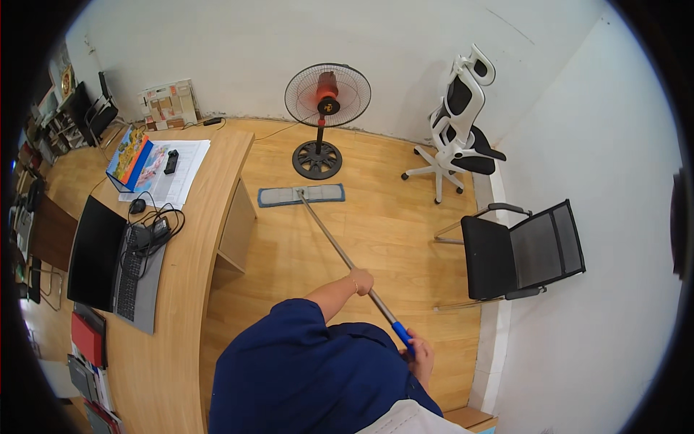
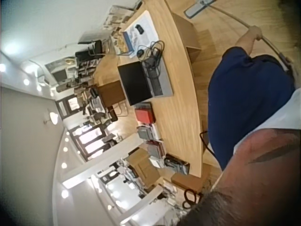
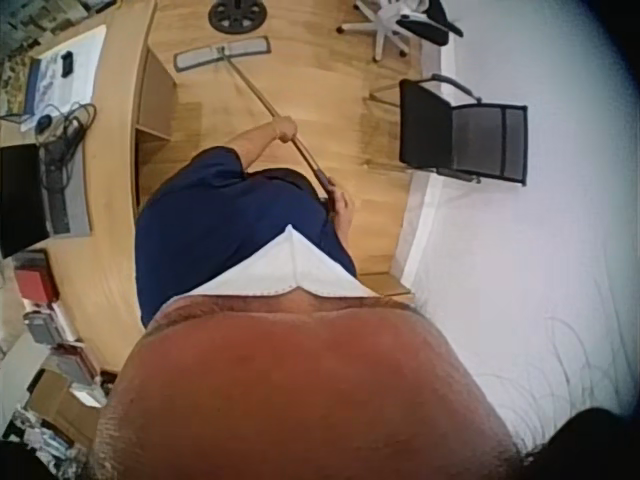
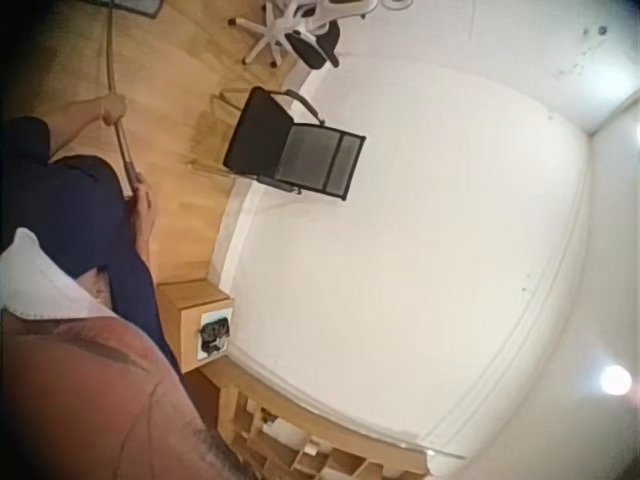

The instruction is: The person picks up a flat mop and mops the wooden floor around the office desks and chairs.

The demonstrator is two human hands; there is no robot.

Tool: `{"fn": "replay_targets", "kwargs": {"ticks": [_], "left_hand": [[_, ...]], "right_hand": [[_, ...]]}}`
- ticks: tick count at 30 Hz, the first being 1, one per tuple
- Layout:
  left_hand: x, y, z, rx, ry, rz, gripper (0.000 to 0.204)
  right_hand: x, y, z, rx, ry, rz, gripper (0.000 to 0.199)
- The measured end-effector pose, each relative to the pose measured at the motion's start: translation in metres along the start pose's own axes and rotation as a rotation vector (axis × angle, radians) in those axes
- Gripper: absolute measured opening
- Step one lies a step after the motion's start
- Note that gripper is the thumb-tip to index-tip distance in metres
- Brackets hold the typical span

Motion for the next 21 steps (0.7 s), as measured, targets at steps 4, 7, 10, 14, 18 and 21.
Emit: {"fn": "replay_targets", "kwargs": {"ticks": [4, 7, 10, 14, 18, 21], "left_hand": [[-0.018, 0.018, 0.02, 0.238, 0.052, -0.028, 0.019], [-0.038, 0.006, 0.022, 0.203, 0.064, 0.038, 0.022], [-0.053, 0.004, 0.025, 0.293, 0.105, 0.055, 0.022], [-0.055, -0.009, 0.013, 0.254, 0.148, 0.062, 0.02], [-0.058, -0.004, -0.019, 0.082, 0.127, 0.154, 0.018], [-0.039, -0.022, -0.035, -0.213, 0.114, 0.194, 0.014]], "right_hand": [[0.002, -0.01, 0.016, 0.036, 0.072, 0.591, 0.024], [0.03, -0.013, 0.023, 0.038, 0.06, 1.045, 0.033], [0.062, 0.019, 0.022, 0.125, 0.14, 1.309, 0.033], [0.041, -0.018, -0.007, 0.213, 0.212, 1.215, 0.034], [0.033, -0.046, -0.046, 0.239, 0.482, 0.962, 0.036], [0.028, -0.049, -0.079, 0.305, 0.533, 0.898, 0.037]]}}
Point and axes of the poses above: each hand's wrist, its own z-axis away from the middle knuckle, its own y-axis out of the palm, x = y × z, the point moved 9 cm from there along -z, towards the middle knuckle, and after that the axes turned 5 degrees about y, right-handed, at the moved point
